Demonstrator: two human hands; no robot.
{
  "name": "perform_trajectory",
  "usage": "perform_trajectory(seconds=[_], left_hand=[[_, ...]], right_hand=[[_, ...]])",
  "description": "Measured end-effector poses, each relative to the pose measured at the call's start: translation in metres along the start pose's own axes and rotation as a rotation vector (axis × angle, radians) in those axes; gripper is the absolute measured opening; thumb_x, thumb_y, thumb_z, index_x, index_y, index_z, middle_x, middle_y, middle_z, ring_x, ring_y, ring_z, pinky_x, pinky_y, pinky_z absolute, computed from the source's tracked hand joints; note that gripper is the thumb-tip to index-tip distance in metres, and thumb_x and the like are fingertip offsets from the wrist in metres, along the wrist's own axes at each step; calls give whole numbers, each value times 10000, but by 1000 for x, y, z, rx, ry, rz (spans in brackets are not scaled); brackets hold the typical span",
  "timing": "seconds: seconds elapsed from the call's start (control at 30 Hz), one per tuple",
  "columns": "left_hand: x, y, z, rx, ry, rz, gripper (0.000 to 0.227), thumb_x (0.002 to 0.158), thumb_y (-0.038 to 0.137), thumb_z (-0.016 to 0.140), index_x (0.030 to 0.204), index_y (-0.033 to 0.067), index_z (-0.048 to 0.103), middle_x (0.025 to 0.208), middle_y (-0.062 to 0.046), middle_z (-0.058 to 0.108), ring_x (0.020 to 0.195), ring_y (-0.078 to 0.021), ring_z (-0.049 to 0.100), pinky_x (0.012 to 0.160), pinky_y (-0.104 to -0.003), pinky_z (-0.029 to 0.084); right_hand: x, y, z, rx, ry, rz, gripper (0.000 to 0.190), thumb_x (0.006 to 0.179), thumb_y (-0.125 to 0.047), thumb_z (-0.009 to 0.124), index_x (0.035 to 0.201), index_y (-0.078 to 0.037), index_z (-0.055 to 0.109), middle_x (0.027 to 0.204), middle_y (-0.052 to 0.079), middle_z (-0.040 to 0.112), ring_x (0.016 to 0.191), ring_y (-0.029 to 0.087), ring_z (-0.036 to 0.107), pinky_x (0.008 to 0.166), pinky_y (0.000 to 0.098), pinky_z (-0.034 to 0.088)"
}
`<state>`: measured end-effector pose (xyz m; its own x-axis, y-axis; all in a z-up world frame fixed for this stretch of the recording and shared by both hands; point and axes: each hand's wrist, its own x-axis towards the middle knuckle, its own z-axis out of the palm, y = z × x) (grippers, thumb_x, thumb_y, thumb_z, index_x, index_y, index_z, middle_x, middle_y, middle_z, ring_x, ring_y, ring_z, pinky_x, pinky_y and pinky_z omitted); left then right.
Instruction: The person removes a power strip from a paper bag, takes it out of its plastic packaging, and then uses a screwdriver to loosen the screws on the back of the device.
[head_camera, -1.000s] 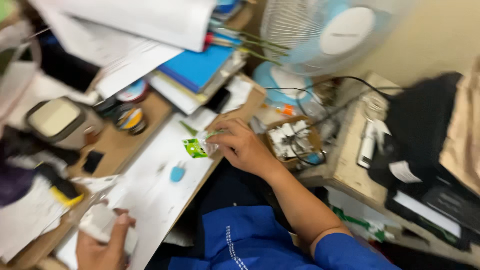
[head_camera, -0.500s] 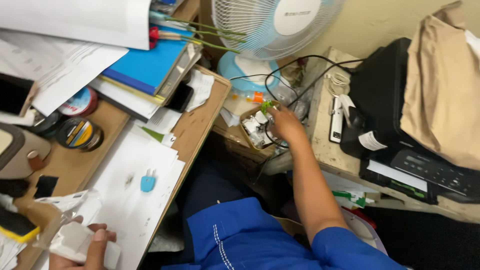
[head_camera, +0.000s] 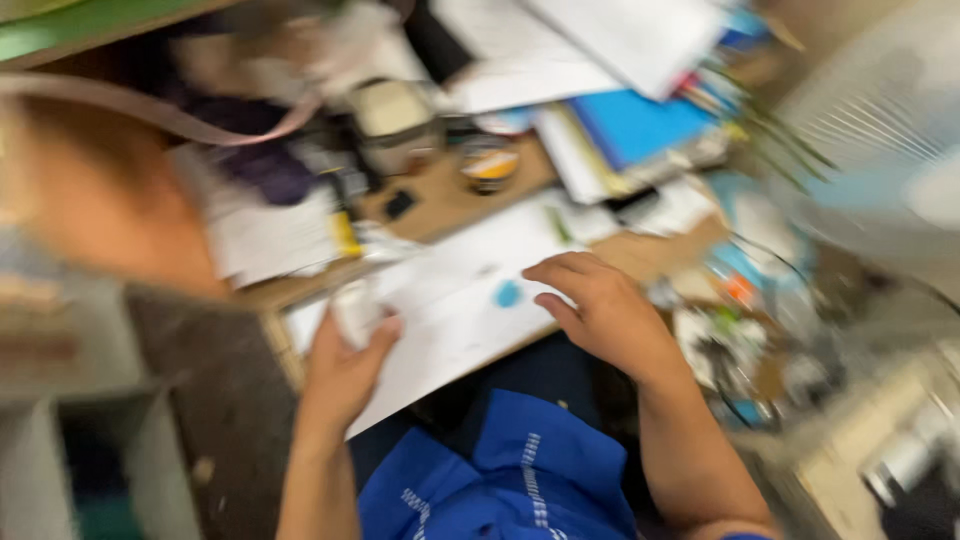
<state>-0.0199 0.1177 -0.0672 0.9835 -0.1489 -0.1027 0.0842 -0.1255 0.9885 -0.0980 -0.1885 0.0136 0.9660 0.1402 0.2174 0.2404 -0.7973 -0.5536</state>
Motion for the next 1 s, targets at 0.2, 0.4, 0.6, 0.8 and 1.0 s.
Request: perform_trajectory(seconds=[0.2,0.4,0.6,0.8,1.0], left_hand=[[-20,40,-23,30,40,18,330,832,120,795,1106,9,650,951,-148,742,895,-241,675,850,-440,545],[-23,24,-38,-72,158,-3,280,816,97,798,1062,45,676,922,-107,765,851,-188,682,799,-367,550],[-17,15,-45,-188,218,86,236,823,68,788,1031,48,678,898,-100,760,820,-172,673,766,-339,551],[-19,23,-52,-193,252,119,246,821,54,786,1041,48,677,903,-100,766,818,-152,669,752,-323,546],[-21,22,-57,-192,275,161,320,808,77,788,1105,42,674,933,-113,763,840,-160,669,767,-331,544]], right_hand=[[54,-1,41,-241,-124,11,278,934,-181,688,1207,-201,736,1120,67,722,1109,300,686,925,423,561],[80,2,68,-356,-263,40,265,921,-156,688,1173,-200,756,1032,78,729,1002,284,724,870,385,586],[95,-43,94,-187,-130,-132,233,895,-186,720,1125,-194,755,976,87,711,969,332,724,842,424,589],[110,-68,138,-37,0,-329,184,903,-207,726,1085,-220,749,970,54,702,951,314,723,832,418,590],[115,-85,161,7,115,-419,138,899,-165,745,1034,-182,766,998,74,731,968,291,727,834,392,591]])
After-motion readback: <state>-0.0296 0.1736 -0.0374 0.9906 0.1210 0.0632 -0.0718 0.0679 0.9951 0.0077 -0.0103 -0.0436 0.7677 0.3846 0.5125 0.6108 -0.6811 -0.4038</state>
